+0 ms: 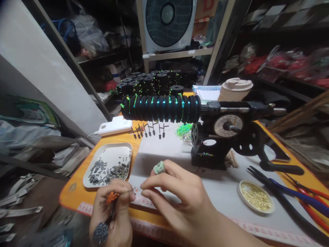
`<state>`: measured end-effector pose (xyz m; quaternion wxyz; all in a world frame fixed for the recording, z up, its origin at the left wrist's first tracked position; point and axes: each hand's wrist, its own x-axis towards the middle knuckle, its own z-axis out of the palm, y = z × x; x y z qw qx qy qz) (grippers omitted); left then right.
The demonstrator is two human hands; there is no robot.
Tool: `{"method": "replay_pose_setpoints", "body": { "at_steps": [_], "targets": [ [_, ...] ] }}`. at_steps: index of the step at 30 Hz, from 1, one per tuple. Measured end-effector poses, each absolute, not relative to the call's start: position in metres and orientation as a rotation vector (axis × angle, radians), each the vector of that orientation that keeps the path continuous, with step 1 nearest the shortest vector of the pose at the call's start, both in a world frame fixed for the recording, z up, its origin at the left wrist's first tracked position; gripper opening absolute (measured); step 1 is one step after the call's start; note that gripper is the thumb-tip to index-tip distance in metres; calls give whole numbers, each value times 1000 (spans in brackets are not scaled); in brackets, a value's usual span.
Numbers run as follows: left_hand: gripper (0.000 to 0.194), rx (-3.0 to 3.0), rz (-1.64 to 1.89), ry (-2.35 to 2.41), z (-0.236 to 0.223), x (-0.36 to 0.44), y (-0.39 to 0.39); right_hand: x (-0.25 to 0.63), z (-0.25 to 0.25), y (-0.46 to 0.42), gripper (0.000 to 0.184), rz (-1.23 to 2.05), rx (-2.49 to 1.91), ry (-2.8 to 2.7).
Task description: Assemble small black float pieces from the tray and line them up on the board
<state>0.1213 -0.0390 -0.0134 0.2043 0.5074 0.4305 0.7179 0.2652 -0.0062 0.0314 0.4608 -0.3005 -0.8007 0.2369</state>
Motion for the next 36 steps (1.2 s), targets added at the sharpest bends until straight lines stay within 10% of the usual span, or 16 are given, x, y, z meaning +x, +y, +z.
{"method": "replay_pose_setpoints", "body": {
  "at_steps": [36],
  "targets": [
    [18, 1160, 1546, 1391, 6, 111, -47, 272, 28, -3, 12, 426, -714, -2045]
  ]
}}
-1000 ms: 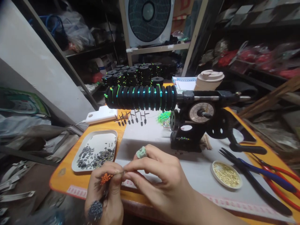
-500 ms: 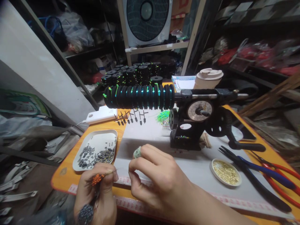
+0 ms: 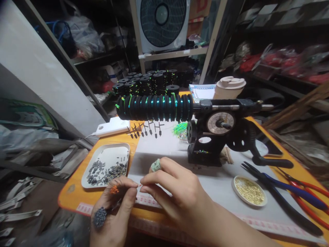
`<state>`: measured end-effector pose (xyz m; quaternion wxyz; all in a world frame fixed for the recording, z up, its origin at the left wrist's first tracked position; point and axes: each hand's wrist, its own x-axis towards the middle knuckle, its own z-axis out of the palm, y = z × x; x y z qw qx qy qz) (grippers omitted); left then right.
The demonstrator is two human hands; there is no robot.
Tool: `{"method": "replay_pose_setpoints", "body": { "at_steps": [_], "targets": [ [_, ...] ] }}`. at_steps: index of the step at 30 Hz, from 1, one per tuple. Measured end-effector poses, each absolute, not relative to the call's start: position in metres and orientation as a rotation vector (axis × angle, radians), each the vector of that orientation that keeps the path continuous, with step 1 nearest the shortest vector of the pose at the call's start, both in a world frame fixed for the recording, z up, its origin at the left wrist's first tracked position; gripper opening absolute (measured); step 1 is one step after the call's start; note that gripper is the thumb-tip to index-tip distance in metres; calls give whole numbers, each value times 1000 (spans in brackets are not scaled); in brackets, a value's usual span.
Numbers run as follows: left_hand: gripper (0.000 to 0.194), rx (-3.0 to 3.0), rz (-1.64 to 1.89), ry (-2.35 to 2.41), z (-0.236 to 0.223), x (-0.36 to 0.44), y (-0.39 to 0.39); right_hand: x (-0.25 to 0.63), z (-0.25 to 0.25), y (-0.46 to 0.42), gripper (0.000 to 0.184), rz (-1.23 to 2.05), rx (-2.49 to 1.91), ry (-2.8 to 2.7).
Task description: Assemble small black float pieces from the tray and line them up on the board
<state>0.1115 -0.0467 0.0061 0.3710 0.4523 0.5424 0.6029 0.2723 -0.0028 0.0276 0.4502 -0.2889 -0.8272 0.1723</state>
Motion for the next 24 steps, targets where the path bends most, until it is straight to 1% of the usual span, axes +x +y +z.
{"method": "replay_pose_setpoints", "body": {
  "at_steps": [4, 10, 15, 20, 24],
  "targets": [
    [16, 1153, 1525, 1367, 7, 111, -46, 273, 27, -1, 13, 395, -725, -2103],
    [8, 1048, 1488, 1386, 8, 112, -45, 275, 26, -2, 22, 253, -726, -2170],
    [8, 1015, 1475, 1385, 13, 112, -45, 277, 25, -4, 21, 308, -752, -2172],
    [13, 1062, 1487, 1385, 13, 110, -45, 274, 32, -7, 17, 377, -728, -2148],
    [14, 987, 1513, 1342, 15, 116, -42, 272, 36, -8, 15, 412, -721, -2127]
  ]
}}
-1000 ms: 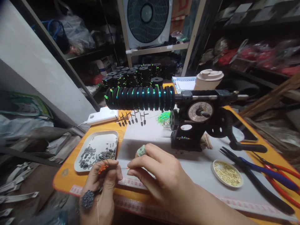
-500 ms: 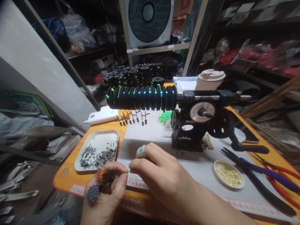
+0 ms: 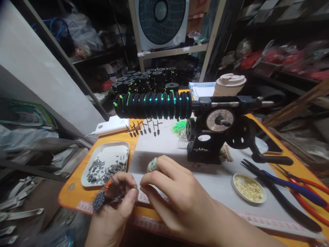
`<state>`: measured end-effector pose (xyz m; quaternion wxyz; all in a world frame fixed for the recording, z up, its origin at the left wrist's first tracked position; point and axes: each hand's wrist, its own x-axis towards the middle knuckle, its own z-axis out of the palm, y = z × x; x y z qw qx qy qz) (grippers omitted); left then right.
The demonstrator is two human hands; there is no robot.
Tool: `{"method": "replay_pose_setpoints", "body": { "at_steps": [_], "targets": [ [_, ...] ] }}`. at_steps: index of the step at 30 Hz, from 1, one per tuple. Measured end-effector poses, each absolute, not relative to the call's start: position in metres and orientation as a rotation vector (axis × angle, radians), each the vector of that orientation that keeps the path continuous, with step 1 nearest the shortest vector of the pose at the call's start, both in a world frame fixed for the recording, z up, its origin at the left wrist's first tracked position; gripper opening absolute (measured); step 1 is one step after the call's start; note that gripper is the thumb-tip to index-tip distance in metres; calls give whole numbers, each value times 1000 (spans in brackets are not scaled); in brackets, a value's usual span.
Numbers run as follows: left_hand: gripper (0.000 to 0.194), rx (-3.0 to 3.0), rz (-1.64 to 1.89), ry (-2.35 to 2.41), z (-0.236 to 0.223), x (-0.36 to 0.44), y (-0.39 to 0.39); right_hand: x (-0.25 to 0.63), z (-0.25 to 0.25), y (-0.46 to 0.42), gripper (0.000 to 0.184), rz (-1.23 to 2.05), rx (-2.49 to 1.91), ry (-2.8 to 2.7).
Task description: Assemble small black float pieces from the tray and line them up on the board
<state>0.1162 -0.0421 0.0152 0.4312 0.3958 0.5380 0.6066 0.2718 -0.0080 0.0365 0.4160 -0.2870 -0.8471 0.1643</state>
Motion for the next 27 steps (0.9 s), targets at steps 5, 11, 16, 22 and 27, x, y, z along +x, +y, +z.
{"method": "replay_pose_setpoints", "body": {
  "at_steps": [5, 11, 16, 22, 27],
  "targets": [
    [19, 881, 1482, 1265, 16, 119, -40, 272, 35, -9, 15, 438, -715, -2099],
    [26, 937, 1412, 1119, 6, 111, -42, 273, 36, -10, 13, 441, -692, -2101],
    [19, 945, 1347, 958, 5, 108, -42, 275, 36, -10, 14, 467, -695, -2086],
    [15, 939, 1385, 932, 6, 107, -41, 274, 37, -8, 15, 464, -716, -2067],
    [19, 886, 1384, 959, 8, 108, -41, 273, 37, -8, 14, 464, -707, -2062]
  ]
}}
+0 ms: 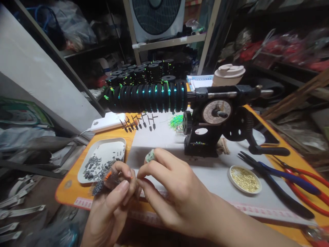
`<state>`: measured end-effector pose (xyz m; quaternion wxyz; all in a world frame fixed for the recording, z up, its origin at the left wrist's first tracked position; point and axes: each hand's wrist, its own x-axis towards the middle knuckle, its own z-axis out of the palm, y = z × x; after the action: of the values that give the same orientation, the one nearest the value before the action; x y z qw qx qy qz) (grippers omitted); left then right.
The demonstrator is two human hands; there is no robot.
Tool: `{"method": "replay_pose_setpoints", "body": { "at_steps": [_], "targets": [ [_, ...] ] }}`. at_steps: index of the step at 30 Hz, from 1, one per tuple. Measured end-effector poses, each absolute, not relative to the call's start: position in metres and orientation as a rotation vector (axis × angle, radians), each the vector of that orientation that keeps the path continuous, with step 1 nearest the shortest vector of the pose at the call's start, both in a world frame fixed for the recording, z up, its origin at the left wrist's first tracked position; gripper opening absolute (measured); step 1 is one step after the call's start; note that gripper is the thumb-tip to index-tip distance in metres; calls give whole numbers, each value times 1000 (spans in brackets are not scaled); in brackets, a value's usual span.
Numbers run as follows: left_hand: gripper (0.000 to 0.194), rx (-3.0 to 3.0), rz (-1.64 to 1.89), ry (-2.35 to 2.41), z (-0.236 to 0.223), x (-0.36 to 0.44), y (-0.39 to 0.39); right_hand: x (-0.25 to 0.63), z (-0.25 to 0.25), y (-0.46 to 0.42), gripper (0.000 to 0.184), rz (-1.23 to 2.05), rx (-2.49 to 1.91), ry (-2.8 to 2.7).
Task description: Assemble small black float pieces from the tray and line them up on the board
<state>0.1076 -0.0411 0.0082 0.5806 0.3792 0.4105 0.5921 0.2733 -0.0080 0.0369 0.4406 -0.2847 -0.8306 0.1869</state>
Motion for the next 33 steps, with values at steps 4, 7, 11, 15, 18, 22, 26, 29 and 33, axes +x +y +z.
{"method": "replay_pose_setpoints", "body": {
  "at_steps": [4, 7, 11, 15, 18, 22, 26, 29, 33],
  "targets": [
    [18, 933, 1401, 1037, 8, 109, -39, 275, 36, -10, 12, 479, -706, -2064],
    [17, 931, 1402, 1047, 9, 113, -38, 275, 36, -10, 11, 477, -714, -2090],
    [15, 959, 1431, 1196, 15, 123, -39, 274, 37, -9, 10, 357, -750, -2106],
    [15, 1037, 1525, 1344, 24, 129, -42, 273, 40, -7, 18, 244, -761, -2098],
    [12, 1065, 1562, 1387, 26, 130, -43, 275, 42, -8, 16, 294, -723, -2144],
    [10, 1089, 1561, 1388, 23, 131, -44, 278, 43, -12, 21, 389, -680, -2146],
    [10, 1212, 1528, 1360, 15, 127, -44, 278, 43, -14, 31, 467, -708, -2130],
    [16, 1476, 1484, 1326, 7, 119, -41, 276, 42, -12, 15, 536, -698, -2105],
    [22, 1880, 1450, 1422, 3, 113, -37, 274, 39, -11, 11, 488, -691, -2101]
  ]
}}
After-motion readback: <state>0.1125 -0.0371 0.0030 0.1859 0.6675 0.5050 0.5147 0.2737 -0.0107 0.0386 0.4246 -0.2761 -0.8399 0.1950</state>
